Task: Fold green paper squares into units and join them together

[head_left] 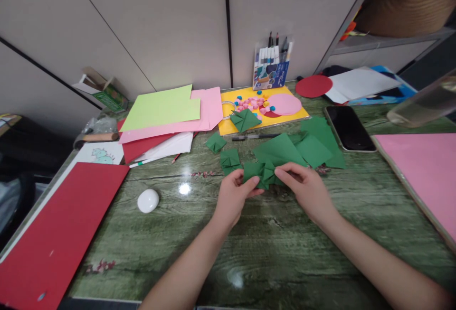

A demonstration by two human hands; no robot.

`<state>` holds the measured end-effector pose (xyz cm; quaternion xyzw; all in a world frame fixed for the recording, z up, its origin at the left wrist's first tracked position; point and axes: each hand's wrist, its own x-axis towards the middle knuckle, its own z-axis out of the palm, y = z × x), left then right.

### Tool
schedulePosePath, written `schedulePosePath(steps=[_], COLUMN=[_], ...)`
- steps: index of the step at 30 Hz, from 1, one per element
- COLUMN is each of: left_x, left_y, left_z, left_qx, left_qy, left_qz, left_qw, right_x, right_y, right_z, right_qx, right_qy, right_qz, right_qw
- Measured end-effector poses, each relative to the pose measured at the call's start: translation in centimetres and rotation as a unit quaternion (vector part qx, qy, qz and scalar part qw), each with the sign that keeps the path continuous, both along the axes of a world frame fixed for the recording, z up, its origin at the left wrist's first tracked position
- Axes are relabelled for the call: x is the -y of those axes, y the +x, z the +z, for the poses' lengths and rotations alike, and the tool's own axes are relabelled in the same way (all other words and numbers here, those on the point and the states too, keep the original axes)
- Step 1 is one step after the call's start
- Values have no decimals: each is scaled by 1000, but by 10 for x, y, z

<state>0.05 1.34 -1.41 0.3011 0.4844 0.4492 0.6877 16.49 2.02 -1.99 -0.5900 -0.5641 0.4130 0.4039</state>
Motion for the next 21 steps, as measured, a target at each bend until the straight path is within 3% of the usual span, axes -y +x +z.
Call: schedulePosePath(steps=[5, 14, 21], left_x=[-1, 3, -1], left_y=[0, 4, -1], left_z=[2, 2, 6], left_qx=[33, 99, 49], left_qy=[-15, -56, -18], left_qz=[32, 30, 50], left_qw=[999, 993, 997], right_x=[1, 4, 1], right_y=[-3, -9, 2], right_z=[0, 0, 8], right_qx=[-2, -18, 70], right_qy=[-18, -9, 27], right_qz=[-6, -20, 27], right_qw=[1000, 1000, 997])
